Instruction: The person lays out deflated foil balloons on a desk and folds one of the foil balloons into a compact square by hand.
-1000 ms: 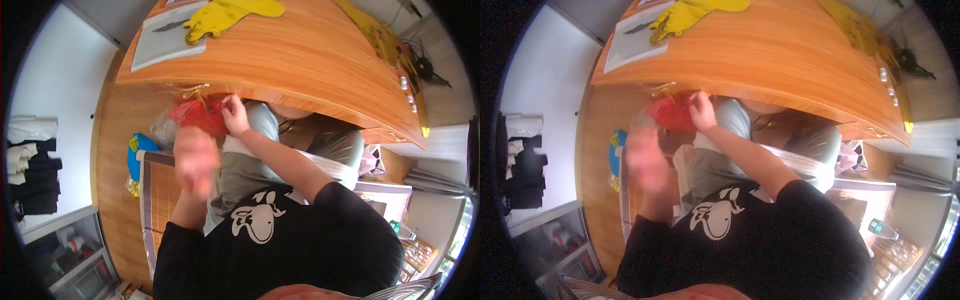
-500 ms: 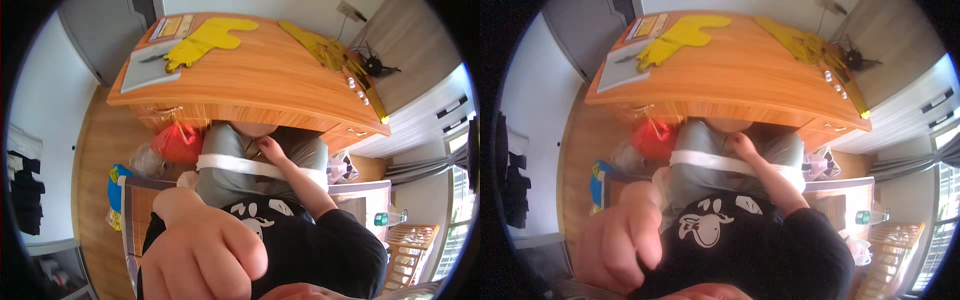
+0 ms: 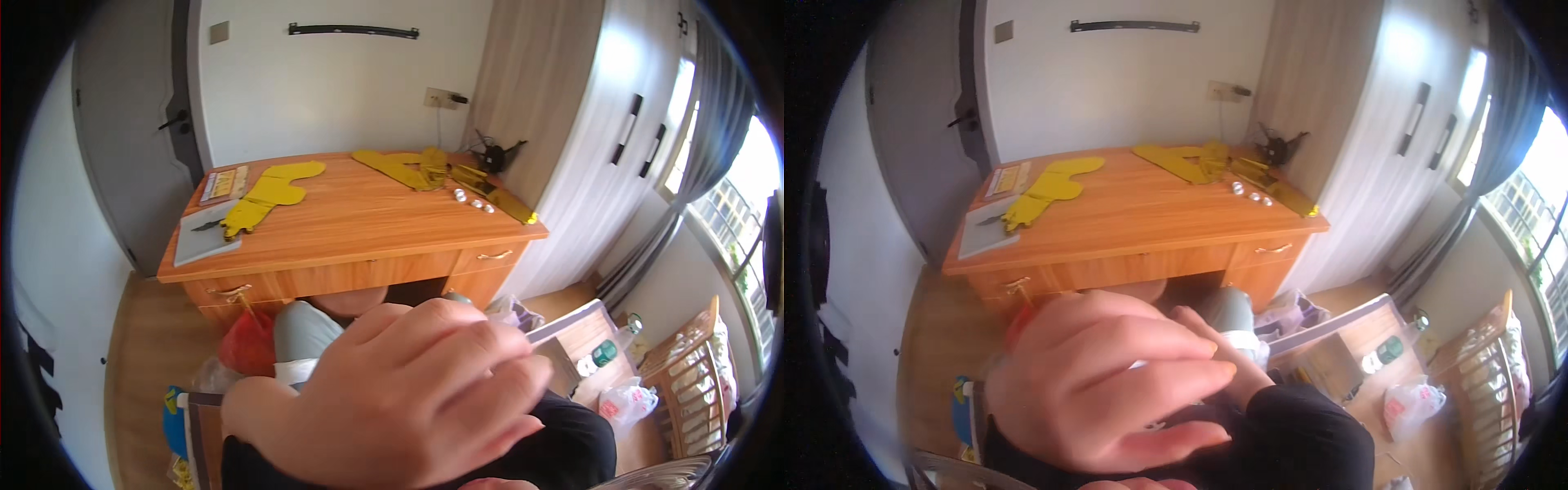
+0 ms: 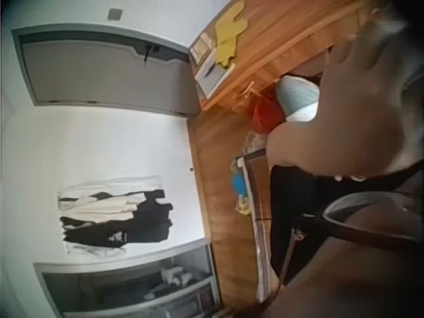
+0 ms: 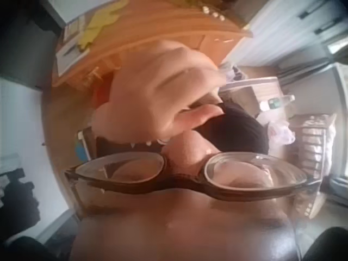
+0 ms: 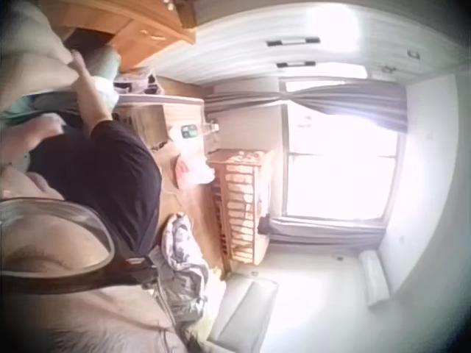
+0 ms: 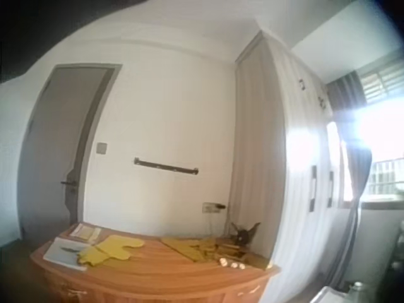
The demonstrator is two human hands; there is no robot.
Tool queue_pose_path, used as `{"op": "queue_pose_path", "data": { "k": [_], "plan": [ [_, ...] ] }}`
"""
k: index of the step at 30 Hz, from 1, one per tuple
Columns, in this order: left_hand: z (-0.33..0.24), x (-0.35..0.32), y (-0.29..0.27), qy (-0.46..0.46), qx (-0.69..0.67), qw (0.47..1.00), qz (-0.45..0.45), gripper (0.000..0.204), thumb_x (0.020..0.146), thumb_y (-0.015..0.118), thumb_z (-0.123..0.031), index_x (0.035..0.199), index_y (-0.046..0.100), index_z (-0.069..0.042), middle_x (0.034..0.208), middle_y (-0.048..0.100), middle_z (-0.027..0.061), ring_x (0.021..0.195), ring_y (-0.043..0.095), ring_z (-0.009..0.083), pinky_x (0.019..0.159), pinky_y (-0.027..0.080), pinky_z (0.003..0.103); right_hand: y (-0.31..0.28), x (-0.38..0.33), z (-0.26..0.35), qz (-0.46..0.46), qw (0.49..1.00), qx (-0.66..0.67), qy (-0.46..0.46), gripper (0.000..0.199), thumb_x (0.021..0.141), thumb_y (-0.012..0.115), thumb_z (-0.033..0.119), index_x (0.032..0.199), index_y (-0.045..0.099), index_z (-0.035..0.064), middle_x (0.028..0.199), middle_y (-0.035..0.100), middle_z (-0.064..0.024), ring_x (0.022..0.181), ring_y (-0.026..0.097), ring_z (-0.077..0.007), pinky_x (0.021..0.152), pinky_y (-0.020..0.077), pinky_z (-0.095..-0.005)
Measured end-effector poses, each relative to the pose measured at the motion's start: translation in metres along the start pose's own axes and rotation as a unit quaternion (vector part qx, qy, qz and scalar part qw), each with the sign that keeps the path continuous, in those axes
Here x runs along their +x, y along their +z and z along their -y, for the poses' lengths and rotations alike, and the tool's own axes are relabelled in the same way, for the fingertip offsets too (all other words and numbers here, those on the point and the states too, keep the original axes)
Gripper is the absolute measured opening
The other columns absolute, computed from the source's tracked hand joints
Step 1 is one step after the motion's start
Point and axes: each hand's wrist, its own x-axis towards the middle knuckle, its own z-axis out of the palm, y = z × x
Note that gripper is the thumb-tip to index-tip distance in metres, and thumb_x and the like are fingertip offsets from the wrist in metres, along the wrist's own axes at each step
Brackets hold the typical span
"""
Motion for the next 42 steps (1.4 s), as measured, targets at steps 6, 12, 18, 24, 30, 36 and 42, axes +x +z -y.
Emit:
{"op": "queue_pose_path", "data": {
  "k": [6,12,18,24,30,36,42],
  "plan": [
    [-0.054,0.045,-0.037,-0.03,-0.137,0.978,0.153,0.031,0.083,0.064,-0.034,0.102,0.068,-0.009,0.1,0.064,0.0043,0.089,0.064,0.0215,0.074,0.049,0.036,0.009,0.007,-0.032,0.015,0.998,-0.051,-0.026,0.039,0.089,0.067,0.034,0.116,0.073,0.0069,0.112,0.074,-0.0199,0.11,0.069,-0.0358,0.093,0.054,-0.0469],
    [-0.062,0.023,-0.007,0.117,0.014,0.992,-0.032,0.031,0.075,0.063,-0.031,0.098,0.066,-0.011,0.098,0.063,0.002,0.086,0.064,0.0187,0.072,0.051,0.036,0.044,-0.027,-0.052,0.07,0.994,-0.073,-0.047,0.041,0.09,0.068,0.036,0.117,0.071,0.0051,0.112,0.074,-0.0193,0.11,0.069,-0.0349,0.092,0.0543,-0.0463],
    [-0.058,0.014,0.081,0.3,0.12,0.946,0.012,0.029,0.087,0.063,-0.029,0.102,0.073,-0.005,0.094,0.066,0.0036,0.091,0.063,0.02,0.082,0.046,0.04,0.004,-0.02,-0.006,0.185,0.98,-0.067,0.003,0.039,0.092,0.068,0.035,0.116,0.071,0.0049,0.113,0.073,-0.0189,0.112,0.068,-0.0339,0.094,0.0537,-0.0456],
    [-0.005,-0.017,0.093,0.149,-0.045,0.954,0.258,0.022,0.081,0.074,-0.028,0.093,0.069,-0.01,0.094,0.07,0.0053,0.095,0.069,0.0208,0.083,0.052,0.035,0.005,-0.016,0.047,0.158,0.982,-0.075,-0.077,0.031,0.096,0.069,0.029,0.114,0.072,0.0048,0.106,0.075,-0.0157,0.103,0.071,-0.0283,0.091,0.0547,-0.04],
    [0.134,-0.025,0.148,-0.007,-0.065,0.934,0.352,0.041,0.088,0.074,-0.038,0.12,0.071,-0.012,0.115,0.07,0.009,0.11,0.067,0.0267,0.099,0.051,0.042,-0.056,-0.07,0.039,0.098,0.978,0.115,-0.142,0.026,0.098,0.069,0.026,0.112,0.072,0.0043,0.104,0.075,-0.0124,0.102,0.07,-0.0235,0.089,0.0549,-0.0372],
    [0.308,-0.009,0.207,-0.138,-0.132,0.911,0.364,0.038,0.092,0.073,-0.032,0.125,0.071,-0.013,0.142,0.059,0.0137,0.137,0.051,0.0315,0.117,0.039,0.045,-0.184,-0.068,0.053,0.01,0.942,0.253,-0.22,0.016,0.102,0.066,0.018,0.105,0.074,0.0044,0.099,0.075,-0.007,0.095,0.07,-0.0168,0.086,0.0559,-0.0355],
    [0.509,0.023,0.302,-0.225,-0.12,0.942,0.216,0.044,0.093,0.073,-0.036,0.126,0.068,-0.006,0.141,0.059,0.0193,0.136,0.051,0.036,0.116,0.04,0.048,-0.312,-0.008,0.047,-0.17,0.97,0.079,-0.152,0.014,0.098,0.069,0.01,0.109,0.073,0.0021,0.106,0.074,-0.0102,0.096,0.07,-0.0196,0.086,0.0555,-0.0314]
  ]
}}
